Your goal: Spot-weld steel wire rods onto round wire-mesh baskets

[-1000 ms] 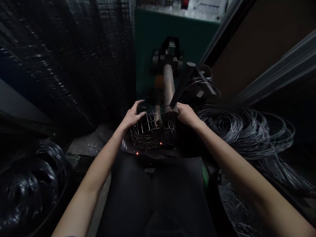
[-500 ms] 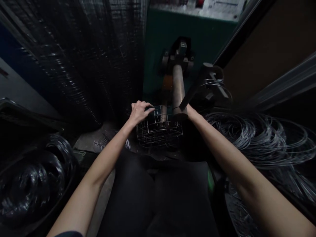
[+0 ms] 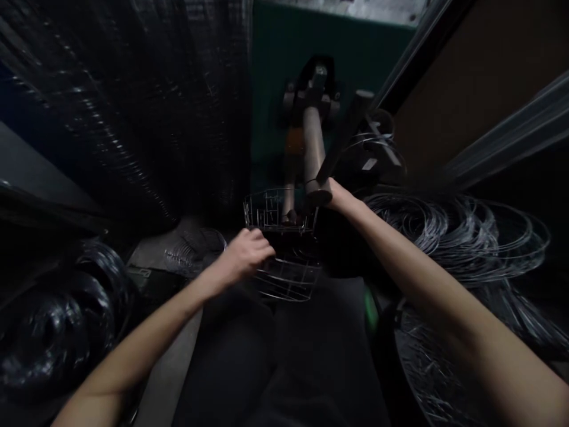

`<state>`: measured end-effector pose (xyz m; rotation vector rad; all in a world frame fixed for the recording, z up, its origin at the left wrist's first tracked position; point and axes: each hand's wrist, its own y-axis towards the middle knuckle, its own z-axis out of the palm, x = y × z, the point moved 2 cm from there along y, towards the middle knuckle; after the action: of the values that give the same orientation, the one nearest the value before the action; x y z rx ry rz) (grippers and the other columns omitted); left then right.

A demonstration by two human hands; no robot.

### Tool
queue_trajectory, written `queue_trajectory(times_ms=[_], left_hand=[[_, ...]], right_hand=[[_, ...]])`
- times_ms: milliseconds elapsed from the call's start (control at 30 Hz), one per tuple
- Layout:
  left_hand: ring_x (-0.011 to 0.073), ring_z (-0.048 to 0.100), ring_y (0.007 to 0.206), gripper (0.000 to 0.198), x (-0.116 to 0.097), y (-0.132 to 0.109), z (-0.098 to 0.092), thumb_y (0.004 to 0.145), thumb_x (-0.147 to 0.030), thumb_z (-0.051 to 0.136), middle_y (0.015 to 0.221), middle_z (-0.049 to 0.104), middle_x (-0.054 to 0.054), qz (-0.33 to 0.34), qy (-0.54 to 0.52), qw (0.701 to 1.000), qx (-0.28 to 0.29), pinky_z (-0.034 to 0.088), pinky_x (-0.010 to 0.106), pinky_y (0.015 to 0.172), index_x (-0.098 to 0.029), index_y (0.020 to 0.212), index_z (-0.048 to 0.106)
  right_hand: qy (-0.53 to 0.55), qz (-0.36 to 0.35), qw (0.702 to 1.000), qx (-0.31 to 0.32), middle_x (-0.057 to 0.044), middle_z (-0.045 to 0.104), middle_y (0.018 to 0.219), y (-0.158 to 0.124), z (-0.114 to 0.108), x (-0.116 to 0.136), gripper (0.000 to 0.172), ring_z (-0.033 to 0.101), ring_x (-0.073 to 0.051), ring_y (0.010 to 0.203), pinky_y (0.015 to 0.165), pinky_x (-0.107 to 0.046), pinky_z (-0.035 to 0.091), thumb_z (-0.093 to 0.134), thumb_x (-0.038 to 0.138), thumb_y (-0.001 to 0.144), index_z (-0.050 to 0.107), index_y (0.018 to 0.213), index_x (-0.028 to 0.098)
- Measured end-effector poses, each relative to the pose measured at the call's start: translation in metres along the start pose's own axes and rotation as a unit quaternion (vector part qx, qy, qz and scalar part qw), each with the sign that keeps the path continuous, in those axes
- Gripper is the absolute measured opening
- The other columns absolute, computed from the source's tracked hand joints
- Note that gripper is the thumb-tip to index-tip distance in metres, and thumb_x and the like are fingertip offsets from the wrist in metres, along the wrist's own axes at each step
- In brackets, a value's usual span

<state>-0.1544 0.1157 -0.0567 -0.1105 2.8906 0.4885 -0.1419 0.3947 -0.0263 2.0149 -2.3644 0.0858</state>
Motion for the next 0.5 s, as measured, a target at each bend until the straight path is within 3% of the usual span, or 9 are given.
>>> queue_trajectory(times_ms=[67, 133, 200, 233, 300, 367, 500], left_hand=[[0.0165, 0.052, 0.078, 0.017, 0.008, -0.020, -0.049, 0.092, -0.025, 0.051, 0.079, 0.065, 0.002, -0.033, -0.028, 0.998, -0.040, 0.041, 0.031, 0.072, -0.019, 0.087, 0.066], [0.0141, 0.056, 0.078, 0.020, 0.026, -0.038, -0.099, 0.091, -0.034, 0.053, 0.082, 0.065, 0.000, -0.111, -0.058, 0.989, -0.083, 0.045, 0.027, 0.073, -0.020, 0.090, 0.066], [0.0121, 0.060, 0.076, 0.023, 0.049, -0.058, -0.133, 0.090, -0.037, 0.054, 0.083, 0.065, -0.002, -0.214, -0.051, 0.971, -0.096, 0.046, 0.025, 0.073, -0.019, 0.092, 0.067], [0.0121, 0.062, 0.077, 0.023, 0.062, -0.069, -0.141, 0.089, -0.036, 0.055, 0.083, 0.065, -0.003, -0.269, -0.029, 0.959, -0.086, 0.046, 0.026, 0.075, -0.017, 0.093, 0.068], [0.0155, 0.063, 0.083, 0.023, 0.087, -0.091, -0.137, 0.088, -0.028, 0.056, 0.083, 0.064, -0.001, -0.369, 0.033, 0.928, -0.047, 0.045, 0.031, 0.081, -0.009, 0.095, 0.067], [0.0218, 0.062, 0.094, 0.020, 0.110, -0.112, -0.112, 0.088, -0.020, 0.057, 0.088, 0.062, 0.004, -0.446, 0.089, 0.891, -0.015, 0.043, 0.038, 0.088, -0.005, 0.098, 0.066], [0.0244, 0.057, 0.106, 0.021, 0.132, -0.144, -0.020, 0.094, -0.015, 0.043, 0.105, 0.059, 0.012, -0.512, 0.096, 0.854, 0.020, 0.044, 0.037, 0.092, -0.011, 0.104, 0.060]], right_hand=[[0.009, -0.041, 0.999, 0.011, -0.012, 0.068, 0.097, -0.018, 0.009, 0.005, 0.029, 0.061, -0.021, 0.090, 0.078, -0.028, 0.047, 0.044, 0.009, 0.084, 0.068, 0.100, 0.012], [0.014, -0.078, 0.997, 0.020, -0.016, 0.067, 0.101, -0.041, 0.019, 0.005, 0.034, 0.059, -0.022, 0.095, 0.081, -0.030, 0.045, 0.042, 0.008, 0.082, 0.067, 0.105, 0.012], [0.008, -0.095, 0.995, 0.020, -0.018, 0.066, 0.093, -0.062, 0.028, -0.001, 0.035, 0.059, -0.024, 0.090, 0.077, -0.033, 0.046, 0.043, 0.009, 0.078, 0.067, 0.103, 0.015], [0.013, -0.103, 0.995, 0.003, -0.017, 0.066, 0.092, -0.072, 0.031, -0.006, 0.036, 0.059, -0.025, 0.090, 0.077, -0.035, 0.046, 0.043, 0.012, 0.079, 0.066, 0.105, 0.019], [0.045, -0.114, 0.992, -0.041, -0.016, 0.066, 0.090, -0.089, 0.034, -0.013, 0.034, 0.060, -0.026, 0.087, 0.074, -0.038, 0.046, 0.044, 0.020, 0.080, 0.064, 0.106, 0.028], [0.079, -0.117, 0.988, -0.061, -0.015, 0.066, 0.091, -0.106, 0.034, -0.012, 0.033, 0.061, -0.027, 0.085, 0.070, -0.042, 0.046, 0.044, 0.029, 0.080, 0.062, 0.106, 0.038], [0.130, -0.095, 0.986, -0.031, -0.016, 0.066, 0.086, -0.136, 0.030, 0.010, 0.031, 0.063, -0.029, 0.080, 0.073, -0.050, 0.044, 0.043, 0.043, 0.077, 0.062, 0.100, 0.051]])
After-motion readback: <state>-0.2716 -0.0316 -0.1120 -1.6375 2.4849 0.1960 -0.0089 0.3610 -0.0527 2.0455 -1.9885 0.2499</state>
